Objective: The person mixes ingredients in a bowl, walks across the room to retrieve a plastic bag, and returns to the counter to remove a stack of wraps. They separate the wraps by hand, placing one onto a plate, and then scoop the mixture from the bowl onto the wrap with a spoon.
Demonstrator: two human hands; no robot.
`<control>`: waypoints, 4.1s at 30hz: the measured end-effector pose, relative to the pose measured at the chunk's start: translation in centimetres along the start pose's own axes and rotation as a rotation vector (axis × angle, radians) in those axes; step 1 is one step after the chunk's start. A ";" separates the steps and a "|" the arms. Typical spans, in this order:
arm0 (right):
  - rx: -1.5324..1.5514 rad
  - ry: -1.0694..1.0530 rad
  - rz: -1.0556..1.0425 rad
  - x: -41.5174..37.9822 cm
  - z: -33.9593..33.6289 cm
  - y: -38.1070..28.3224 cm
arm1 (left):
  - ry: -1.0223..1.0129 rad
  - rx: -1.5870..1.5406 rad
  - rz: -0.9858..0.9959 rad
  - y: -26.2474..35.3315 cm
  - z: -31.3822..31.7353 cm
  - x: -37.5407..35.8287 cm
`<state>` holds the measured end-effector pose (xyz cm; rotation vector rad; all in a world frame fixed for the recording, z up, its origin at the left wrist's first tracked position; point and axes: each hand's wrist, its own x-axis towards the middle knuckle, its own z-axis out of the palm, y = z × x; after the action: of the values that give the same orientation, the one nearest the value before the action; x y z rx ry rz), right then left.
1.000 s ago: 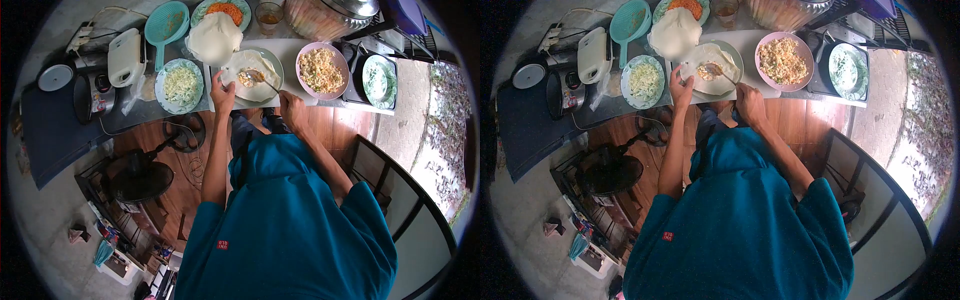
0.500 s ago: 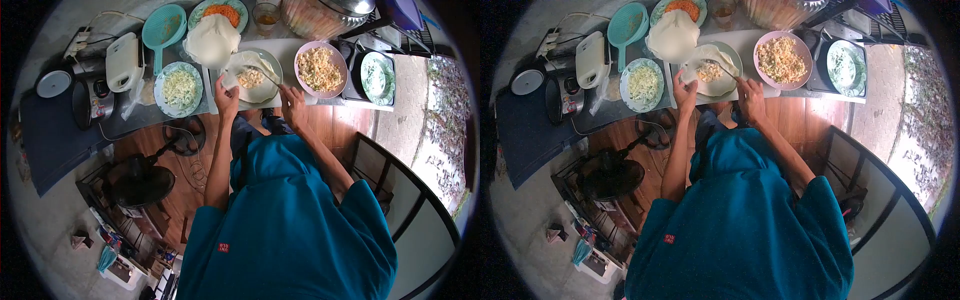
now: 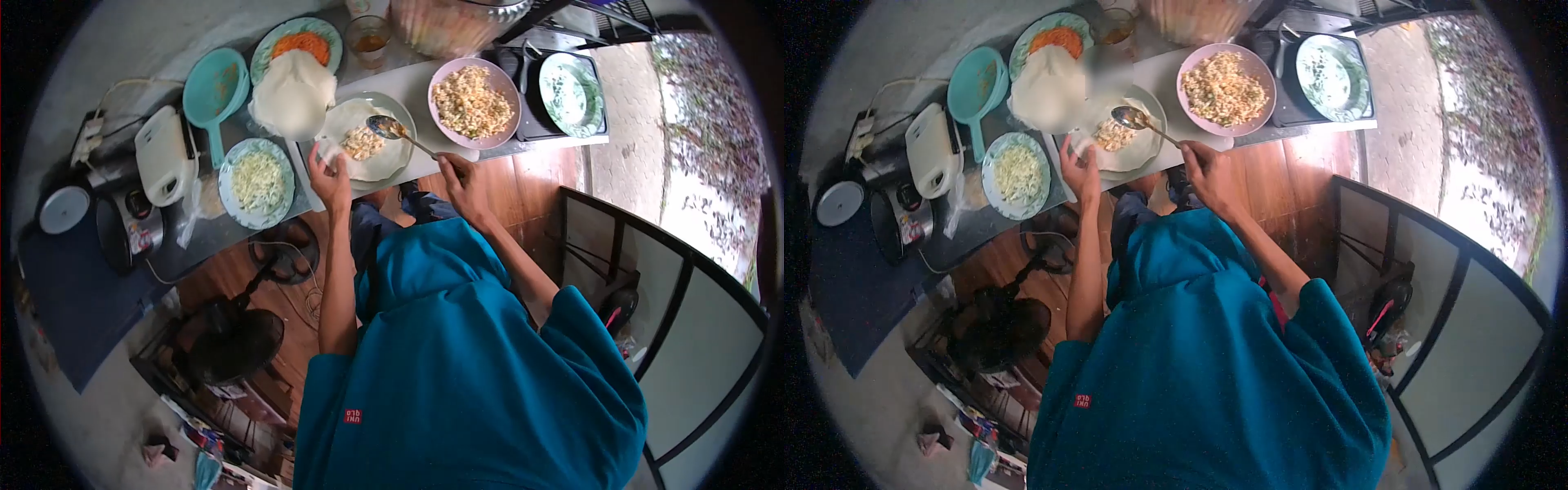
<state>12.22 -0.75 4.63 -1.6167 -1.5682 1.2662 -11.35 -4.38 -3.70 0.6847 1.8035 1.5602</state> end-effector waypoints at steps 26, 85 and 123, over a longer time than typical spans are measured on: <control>-0.152 -0.083 0.354 6.3 -15.7 2.9 | 0.255 0.002 -0.335 1.1 0.1 -0.1; -0.043 0.146 0.184 2.1 -12.1 6.5 | 0.144 0.006 -0.402 1.5 0.5 0.0; -0.389 -0.147 -0.458 2.3 4.3 2.3 | 0.072 0.030 -0.348 2.7 0.7 -0.1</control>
<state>9.16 0.15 0.30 -1.2780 -2.2275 0.8852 -10.85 -3.54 -1.08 0.3085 1.8836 1.3411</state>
